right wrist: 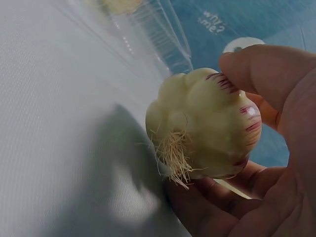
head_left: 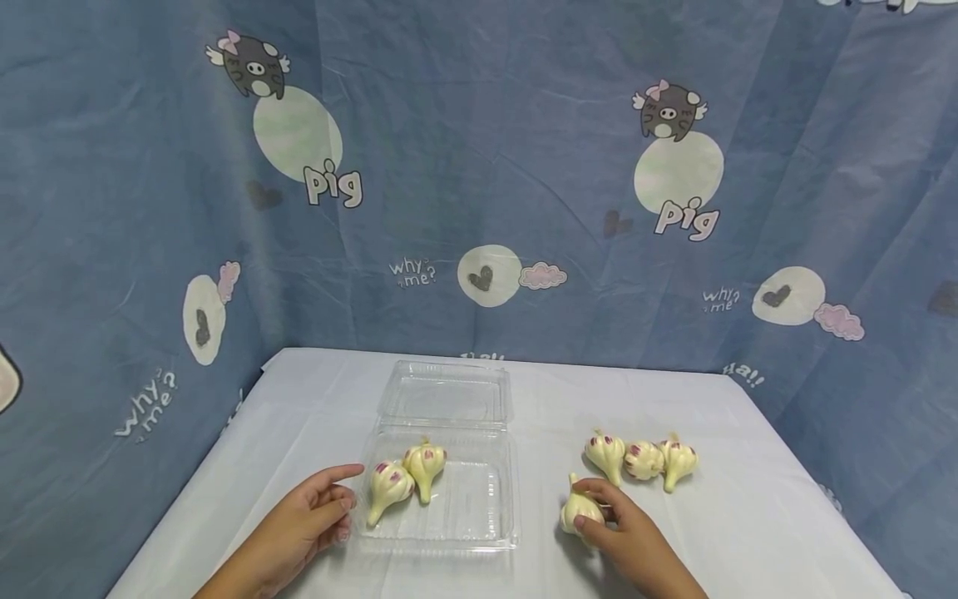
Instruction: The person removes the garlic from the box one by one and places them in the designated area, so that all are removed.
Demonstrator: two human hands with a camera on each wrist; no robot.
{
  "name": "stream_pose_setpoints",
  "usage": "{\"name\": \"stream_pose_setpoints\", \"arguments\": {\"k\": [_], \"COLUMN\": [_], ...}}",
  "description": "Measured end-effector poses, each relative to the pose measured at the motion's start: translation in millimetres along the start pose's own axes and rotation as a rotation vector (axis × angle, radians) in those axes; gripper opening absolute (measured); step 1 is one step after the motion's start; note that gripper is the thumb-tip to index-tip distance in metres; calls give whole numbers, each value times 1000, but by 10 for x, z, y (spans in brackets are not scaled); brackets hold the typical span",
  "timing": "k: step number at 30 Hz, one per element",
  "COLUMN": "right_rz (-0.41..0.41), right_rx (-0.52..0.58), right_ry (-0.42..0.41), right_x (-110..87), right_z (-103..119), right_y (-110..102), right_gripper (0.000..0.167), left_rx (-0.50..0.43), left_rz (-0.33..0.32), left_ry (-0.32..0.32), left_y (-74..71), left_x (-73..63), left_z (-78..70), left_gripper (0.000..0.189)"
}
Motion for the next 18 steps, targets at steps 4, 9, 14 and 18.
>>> {"name": "stream_pose_setpoints", "arguments": {"k": [4,9,14,18], "right_rz": [-8,-24,-58,-81], "right_rx": [-21,-29,-17,-8], "right_ry": [-15,3,35,61], "right_x": [-17,-44,-33,-38], "right_z": [-21,-52,-61,-79], "right_y": [-22,-62,-103,-143], "right_gripper": [44,44,43,44], "left_rx": [0,2,-1,-4], "left_rz": [-6,-9,6,23], "left_ry": [-3,-7,16,28], "left_y": [5,13,-11,-18], "left_x": [-9,0,7,12], "left_z": [-10,3,25,31], "left_gripper": [66,65,66,66]}}
Point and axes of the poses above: each hand's wrist, its own x-axis towards the middle knuckle, its own y-axis out of the palm, z = x × y, the point moved 1 cm from there along x, towards the middle knuckle, and after that the axes turned 14 degrees about x, right-handed, at the moved point
